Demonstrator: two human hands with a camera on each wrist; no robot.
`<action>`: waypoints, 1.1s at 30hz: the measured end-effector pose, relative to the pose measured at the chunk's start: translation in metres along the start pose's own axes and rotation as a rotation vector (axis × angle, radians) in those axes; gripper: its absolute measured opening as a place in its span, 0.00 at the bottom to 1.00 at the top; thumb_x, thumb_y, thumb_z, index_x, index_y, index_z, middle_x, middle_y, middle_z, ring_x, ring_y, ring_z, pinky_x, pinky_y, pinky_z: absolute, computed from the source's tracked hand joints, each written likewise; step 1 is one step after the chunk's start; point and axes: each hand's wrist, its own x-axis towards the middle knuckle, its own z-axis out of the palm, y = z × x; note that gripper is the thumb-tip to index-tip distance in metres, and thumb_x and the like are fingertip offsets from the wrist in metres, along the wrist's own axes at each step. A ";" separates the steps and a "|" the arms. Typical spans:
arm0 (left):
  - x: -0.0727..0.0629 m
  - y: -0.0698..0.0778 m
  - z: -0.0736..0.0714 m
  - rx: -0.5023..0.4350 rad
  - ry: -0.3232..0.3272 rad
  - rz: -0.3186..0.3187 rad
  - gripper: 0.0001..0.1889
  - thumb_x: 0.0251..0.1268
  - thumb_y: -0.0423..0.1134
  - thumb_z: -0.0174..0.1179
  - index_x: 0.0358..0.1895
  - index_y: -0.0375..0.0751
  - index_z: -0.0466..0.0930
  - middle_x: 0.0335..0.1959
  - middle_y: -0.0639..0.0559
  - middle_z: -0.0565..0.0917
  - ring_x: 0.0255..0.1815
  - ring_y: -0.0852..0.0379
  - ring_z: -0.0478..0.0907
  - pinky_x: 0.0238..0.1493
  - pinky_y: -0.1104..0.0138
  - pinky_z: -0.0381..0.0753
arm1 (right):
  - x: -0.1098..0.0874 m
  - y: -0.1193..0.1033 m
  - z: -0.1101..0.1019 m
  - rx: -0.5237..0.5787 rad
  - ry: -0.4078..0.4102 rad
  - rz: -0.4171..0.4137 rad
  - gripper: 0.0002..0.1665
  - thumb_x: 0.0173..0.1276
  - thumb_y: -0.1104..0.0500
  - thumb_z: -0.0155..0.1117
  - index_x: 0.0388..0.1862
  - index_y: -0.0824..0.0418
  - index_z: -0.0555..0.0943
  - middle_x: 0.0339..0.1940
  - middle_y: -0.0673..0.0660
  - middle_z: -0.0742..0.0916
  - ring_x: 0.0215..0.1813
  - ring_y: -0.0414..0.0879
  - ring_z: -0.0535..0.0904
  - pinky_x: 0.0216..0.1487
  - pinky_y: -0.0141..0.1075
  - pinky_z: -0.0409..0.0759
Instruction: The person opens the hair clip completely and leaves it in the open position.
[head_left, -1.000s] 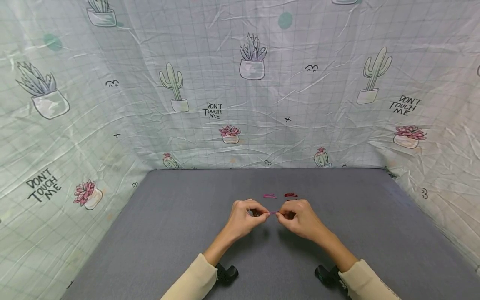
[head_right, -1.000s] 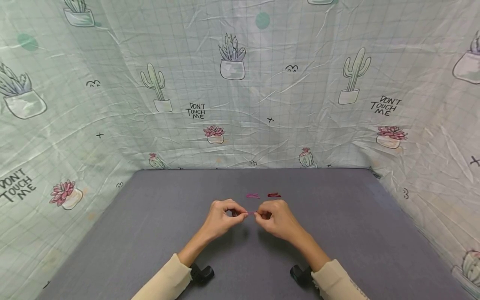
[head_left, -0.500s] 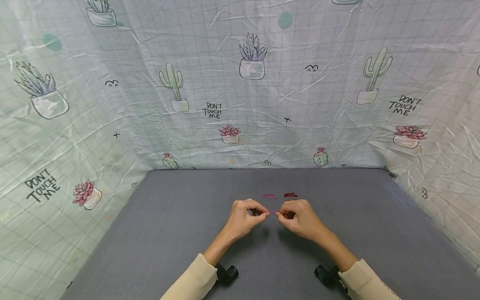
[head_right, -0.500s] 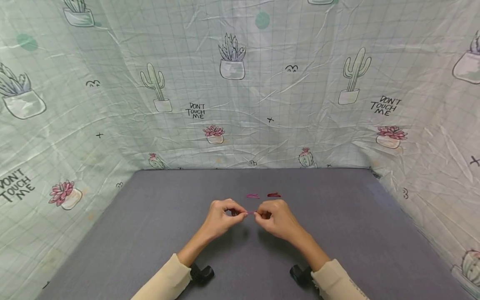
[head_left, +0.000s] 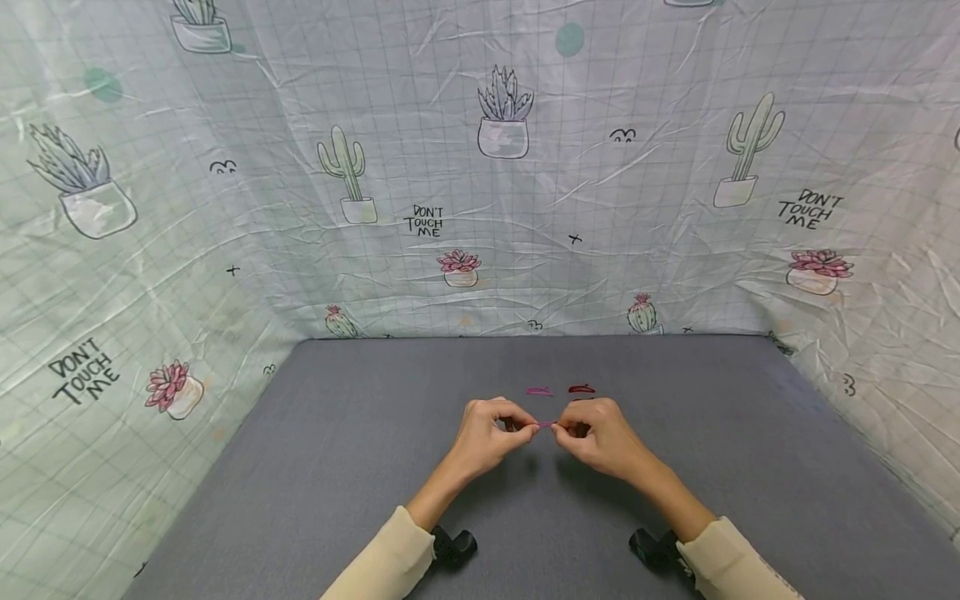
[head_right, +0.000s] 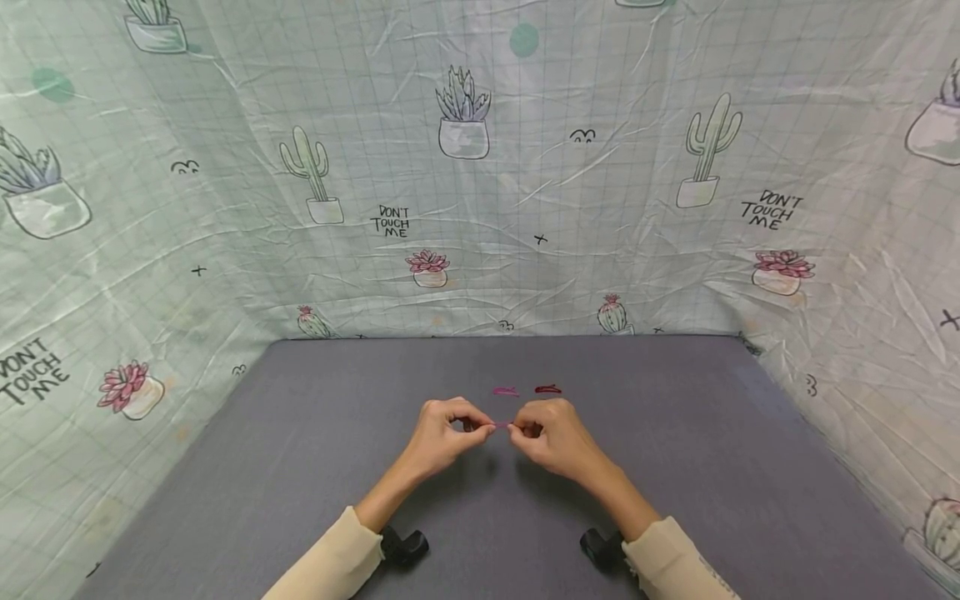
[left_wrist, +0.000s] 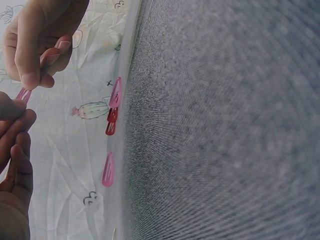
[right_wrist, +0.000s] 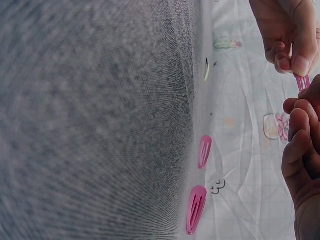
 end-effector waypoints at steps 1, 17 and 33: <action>0.000 0.000 0.000 0.002 -0.002 0.000 0.02 0.61 0.34 0.72 0.32 0.45 0.93 0.26 0.54 0.90 0.28 0.66 0.81 0.32 0.68 0.84 | 0.000 0.000 0.000 0.000 0.000 -0.003 0.18 0.55 0.73 0.71 0.19 0.51 0.81 0.16 0.44 0.77 0.22 0.27 0.65 0.24 0.20 0.65; 0.000 -0.001 -0.001 0.003 -0.008 -0.035 0.02 0.61 0.34 0.72 0.32 0.44 0.94 0.27 0.52 0.90 0.29 0.66 0.81 0.34 0.61 0.85 | 0.000 0.001 0.001 0.006 -0.012 -0.013 0.19 0.56 0.73 0.71 0.20 0.50 0.80 0.16 0.43 0.76 0.21 0.26 0.65 0.24 0.19 0.65; 0.001 0.004 -0.005 0.028 0.005 -0.036 0.03 0.61 0.35 0.72 0.31 0.43 0.94 0.27 0.52 0.90 0.27 0.65 0.81 0.31 0.67 0.83 | -0.001 0.000 -0.002 -0.011 -0.050 0.066 0.14 0.60 0.72 0.73 0.24 0.54 0.85 0.20 0.43 0.82 0.23 0.27 0.70 0.25 0.23 0.72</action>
